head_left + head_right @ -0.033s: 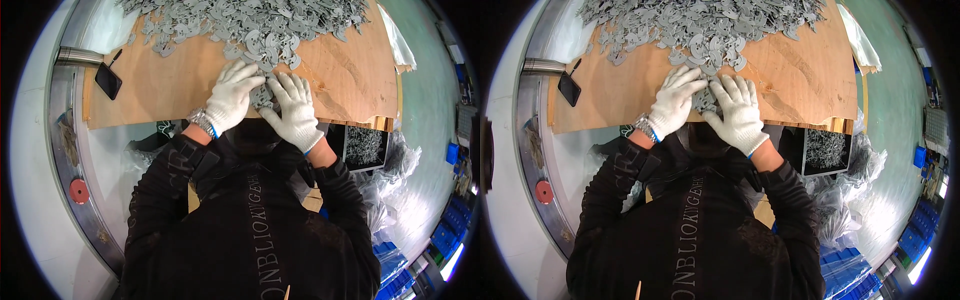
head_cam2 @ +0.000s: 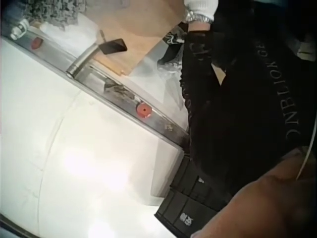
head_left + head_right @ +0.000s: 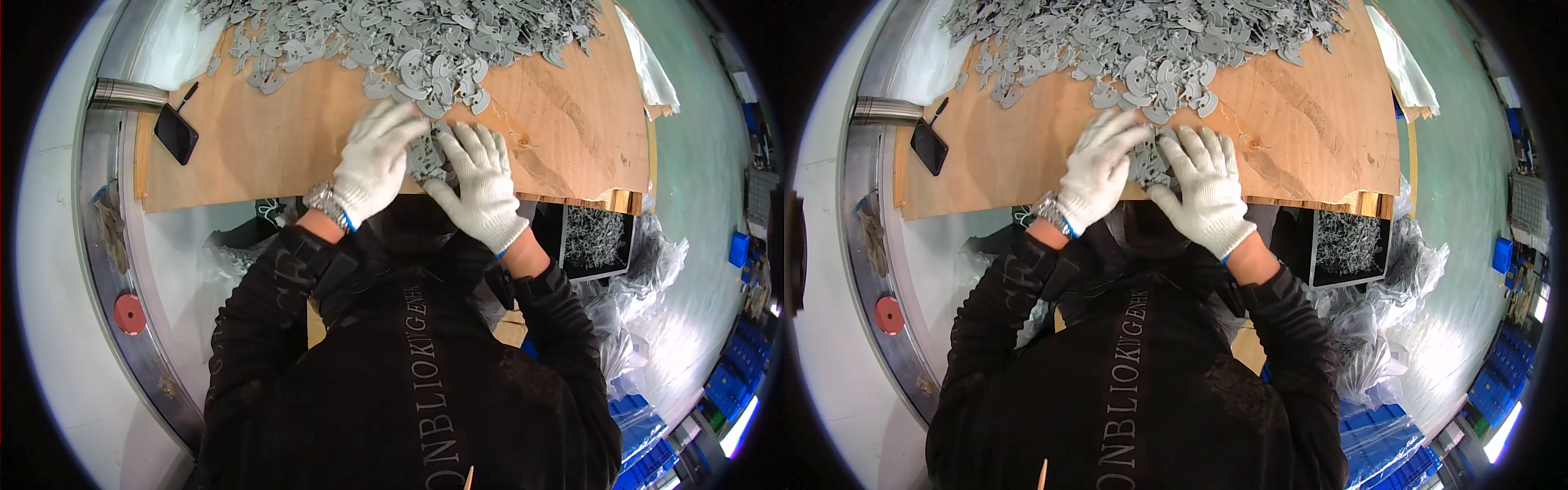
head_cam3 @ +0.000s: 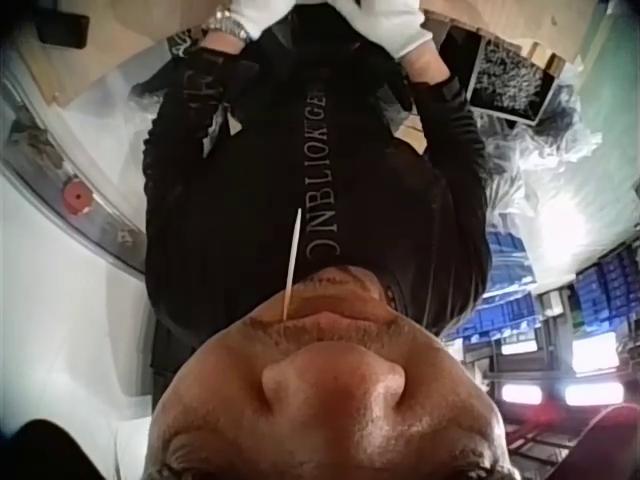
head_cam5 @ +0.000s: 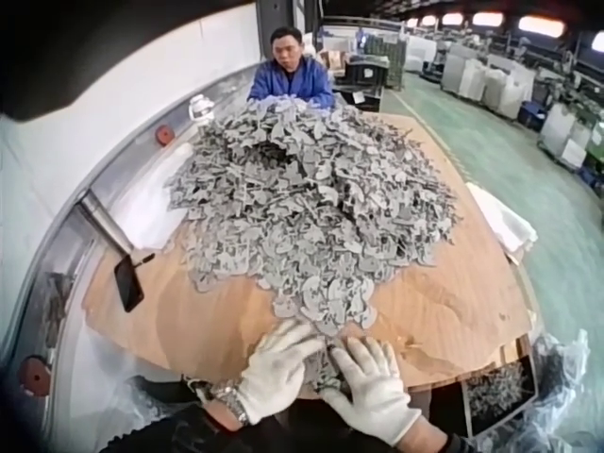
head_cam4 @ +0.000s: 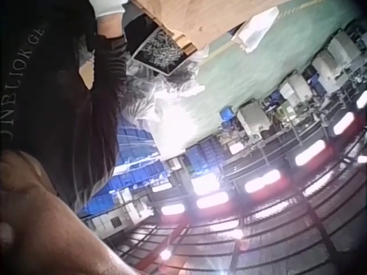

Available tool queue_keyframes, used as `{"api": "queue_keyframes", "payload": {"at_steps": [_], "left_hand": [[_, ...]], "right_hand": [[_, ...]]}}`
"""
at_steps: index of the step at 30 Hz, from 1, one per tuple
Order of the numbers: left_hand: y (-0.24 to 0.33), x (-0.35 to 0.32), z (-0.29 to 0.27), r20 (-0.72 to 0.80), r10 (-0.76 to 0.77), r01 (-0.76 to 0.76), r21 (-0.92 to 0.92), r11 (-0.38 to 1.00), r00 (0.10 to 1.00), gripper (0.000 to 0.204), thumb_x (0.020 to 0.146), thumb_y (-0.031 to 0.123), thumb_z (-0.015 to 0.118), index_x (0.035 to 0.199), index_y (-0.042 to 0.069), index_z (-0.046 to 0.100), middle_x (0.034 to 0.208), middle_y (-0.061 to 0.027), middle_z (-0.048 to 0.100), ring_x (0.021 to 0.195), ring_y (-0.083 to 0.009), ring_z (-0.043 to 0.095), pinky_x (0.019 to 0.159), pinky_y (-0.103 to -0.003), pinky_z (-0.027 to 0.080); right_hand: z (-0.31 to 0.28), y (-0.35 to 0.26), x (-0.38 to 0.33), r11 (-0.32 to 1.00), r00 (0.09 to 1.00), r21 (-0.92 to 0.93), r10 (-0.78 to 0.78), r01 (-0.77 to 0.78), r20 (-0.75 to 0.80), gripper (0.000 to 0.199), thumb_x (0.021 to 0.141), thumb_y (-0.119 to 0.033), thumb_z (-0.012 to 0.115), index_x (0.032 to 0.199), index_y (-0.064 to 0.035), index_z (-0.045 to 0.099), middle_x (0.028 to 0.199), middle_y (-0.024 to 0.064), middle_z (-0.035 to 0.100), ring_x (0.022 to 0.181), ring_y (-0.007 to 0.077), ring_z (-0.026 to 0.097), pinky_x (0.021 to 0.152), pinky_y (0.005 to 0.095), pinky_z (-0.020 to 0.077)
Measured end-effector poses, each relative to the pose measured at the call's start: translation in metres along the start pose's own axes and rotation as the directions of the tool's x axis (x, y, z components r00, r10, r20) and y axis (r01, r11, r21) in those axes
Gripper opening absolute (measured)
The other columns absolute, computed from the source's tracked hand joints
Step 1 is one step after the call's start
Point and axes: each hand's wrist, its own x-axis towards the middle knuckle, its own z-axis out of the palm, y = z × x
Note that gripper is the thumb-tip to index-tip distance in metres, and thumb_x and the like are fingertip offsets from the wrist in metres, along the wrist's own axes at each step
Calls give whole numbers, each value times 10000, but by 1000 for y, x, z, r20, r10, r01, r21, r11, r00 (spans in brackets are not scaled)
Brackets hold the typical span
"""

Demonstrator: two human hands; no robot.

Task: Sorting and inspecting small grey plastic components from a large pile on a workbench.

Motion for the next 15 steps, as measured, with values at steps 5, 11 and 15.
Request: {"api": "queue_keyframes", "payload": {"at_steps": [5,11,15], "left_hand": [[19,-15,-20,-29,-113,115,72,991,993,472,964,147,726,1433,191,699,1545,-95,652,1497,-404,533,1337,-585,293],[17,-41,-14,187,91,-100,44,994,978,429,993,236,743,1419,189,707,1576,-98,631,1546,-402,483,1339,-612,267],[9,-28,-1,118,148,-146,-20,989,982,422,997,311,747,1402,201,705,1592,-89,610,1570,-406,436,1343,-620,241]], "right_hand": [[-6,-11,-30,1000,999,14,3,-3,44,766,889,-308,866,1573,-92,596,1627,230,537,1565,506,418,1325,652,281],[-11,-14,-58,986,997,163,-50,40,58,617,877,-204,873,1457,-88,696,1594,217,581,1541,493,474,1309,653,327],[-11,4,-74,951,997,302,-59,69,-42,532,882,-130,860,1395,-72,731,1585,230,592,1508,489,530,1279,613,405]]}}
